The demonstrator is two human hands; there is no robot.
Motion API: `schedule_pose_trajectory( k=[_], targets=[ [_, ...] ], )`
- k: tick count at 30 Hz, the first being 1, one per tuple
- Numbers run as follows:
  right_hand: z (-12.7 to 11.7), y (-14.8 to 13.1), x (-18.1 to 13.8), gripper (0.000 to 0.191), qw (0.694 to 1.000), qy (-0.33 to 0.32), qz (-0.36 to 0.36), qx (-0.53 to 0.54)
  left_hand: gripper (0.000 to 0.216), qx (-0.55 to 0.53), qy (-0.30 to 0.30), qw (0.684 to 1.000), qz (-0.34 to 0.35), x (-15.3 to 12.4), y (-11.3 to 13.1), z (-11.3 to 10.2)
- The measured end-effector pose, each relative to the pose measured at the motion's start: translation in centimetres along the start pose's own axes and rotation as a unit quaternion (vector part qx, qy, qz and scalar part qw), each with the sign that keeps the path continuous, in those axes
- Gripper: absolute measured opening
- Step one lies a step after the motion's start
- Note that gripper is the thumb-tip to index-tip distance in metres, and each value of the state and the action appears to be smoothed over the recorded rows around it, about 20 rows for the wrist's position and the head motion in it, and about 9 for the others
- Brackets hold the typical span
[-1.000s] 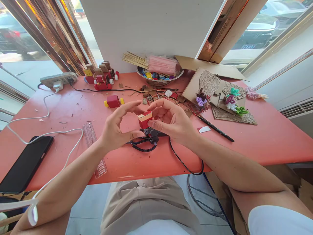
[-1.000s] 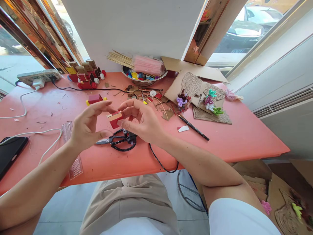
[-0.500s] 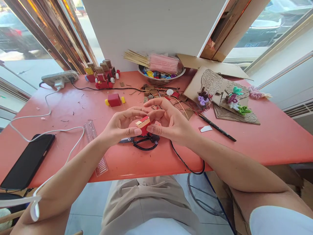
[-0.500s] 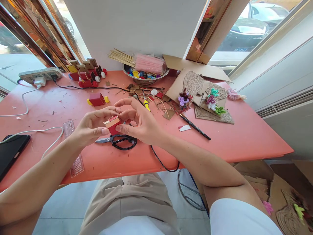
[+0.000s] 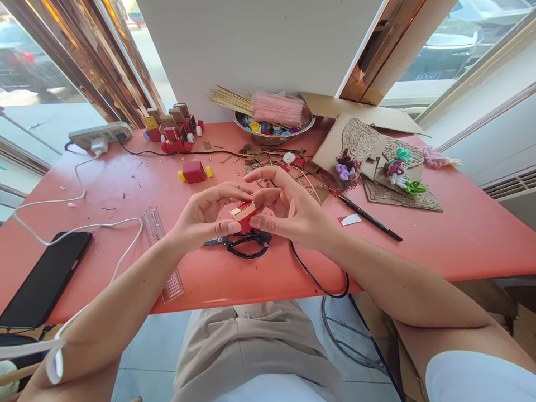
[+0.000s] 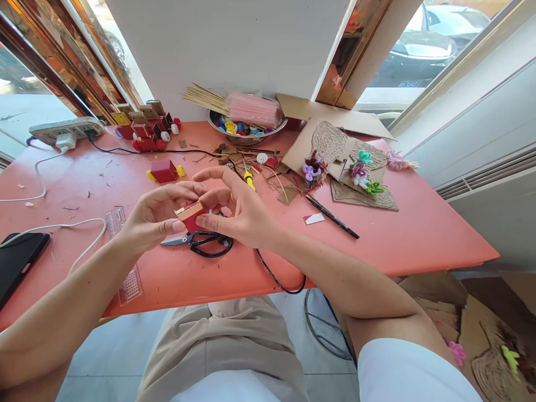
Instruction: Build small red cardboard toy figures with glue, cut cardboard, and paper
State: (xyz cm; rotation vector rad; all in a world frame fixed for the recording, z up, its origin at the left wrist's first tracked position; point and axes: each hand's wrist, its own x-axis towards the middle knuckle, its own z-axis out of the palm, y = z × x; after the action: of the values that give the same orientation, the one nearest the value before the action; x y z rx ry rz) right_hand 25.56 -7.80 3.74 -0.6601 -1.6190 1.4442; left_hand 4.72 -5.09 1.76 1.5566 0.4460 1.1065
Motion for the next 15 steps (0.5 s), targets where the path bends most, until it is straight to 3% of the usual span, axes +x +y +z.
schedule_pose_trajectory(
  k=[15],
  targets=[
    [0.17, 0.03, -0.28, 0.052, 1.0, -0.003, -0.019, 0.006, 0.039, 0.046, -0.038, 0.998, 0.0, 0.04, 0.09, -0.72]
  ],
)
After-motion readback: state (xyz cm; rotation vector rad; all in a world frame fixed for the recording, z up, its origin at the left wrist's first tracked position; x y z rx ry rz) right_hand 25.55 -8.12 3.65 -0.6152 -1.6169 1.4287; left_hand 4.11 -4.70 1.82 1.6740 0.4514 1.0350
